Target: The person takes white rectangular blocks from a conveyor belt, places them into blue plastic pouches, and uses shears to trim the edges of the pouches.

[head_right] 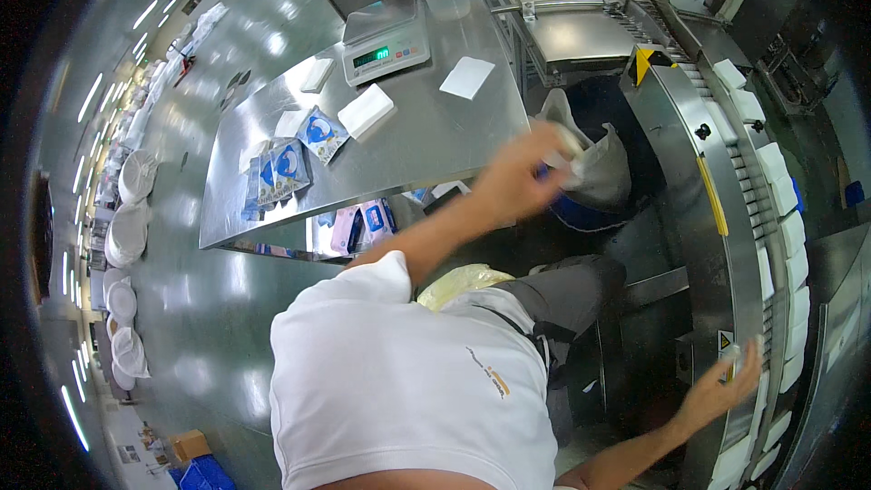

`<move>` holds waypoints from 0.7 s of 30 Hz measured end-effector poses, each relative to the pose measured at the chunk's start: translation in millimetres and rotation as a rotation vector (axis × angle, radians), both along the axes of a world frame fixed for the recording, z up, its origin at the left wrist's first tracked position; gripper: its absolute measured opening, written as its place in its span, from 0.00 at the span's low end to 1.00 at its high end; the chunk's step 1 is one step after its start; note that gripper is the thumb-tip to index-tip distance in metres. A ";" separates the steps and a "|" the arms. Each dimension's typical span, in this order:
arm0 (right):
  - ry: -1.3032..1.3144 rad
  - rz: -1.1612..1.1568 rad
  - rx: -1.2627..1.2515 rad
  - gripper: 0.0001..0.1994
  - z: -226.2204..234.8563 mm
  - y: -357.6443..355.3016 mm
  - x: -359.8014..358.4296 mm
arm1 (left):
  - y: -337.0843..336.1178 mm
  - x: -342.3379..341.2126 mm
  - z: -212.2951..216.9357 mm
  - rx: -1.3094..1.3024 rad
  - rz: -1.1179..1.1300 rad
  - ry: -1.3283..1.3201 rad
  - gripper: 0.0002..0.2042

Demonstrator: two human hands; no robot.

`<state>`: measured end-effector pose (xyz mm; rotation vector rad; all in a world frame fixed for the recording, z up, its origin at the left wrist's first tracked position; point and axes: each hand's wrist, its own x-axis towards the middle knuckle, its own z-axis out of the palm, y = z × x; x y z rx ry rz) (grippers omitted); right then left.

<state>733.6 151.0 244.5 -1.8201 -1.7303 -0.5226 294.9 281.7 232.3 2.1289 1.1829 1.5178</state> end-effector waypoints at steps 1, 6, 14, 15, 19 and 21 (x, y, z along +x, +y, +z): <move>0.090 0.028 -0.026 0.17 -9.4 -4.0 -19.8 | 6.8 -32.4 0.9 0.015 0.194 0.085 0.10; 0.428 0.073 -0.188 0.18 -21.9 -23.9 -63.3 | 16.5 -179.5 8.7 -0.207 0.749 0.638 0.24; 0.476 0.283 -0.060 0.12 -65.3 -8.6 -74.6 | 68.6 -304.1 -17.6 -0.414 0.819 0.968 0.24; 0.507 0.291 -0.042 0.12 -74.5 -7.9 -76.7 | 77.9 -292.2 -18.1 -0.402 0.808 0.962 0.24; 0.528 0.251 -0.111 0.11 -80.3 -20.5 -82.7 | 89.7 -254.4 -19.9 -0.383 0.797 0.898 0.24; 0.583 0.237 -0.144 0.11 -83.6 -24.2 -87.0 | 91.1 -240.3 -17.8 -0.379 0.769 0.862 0.24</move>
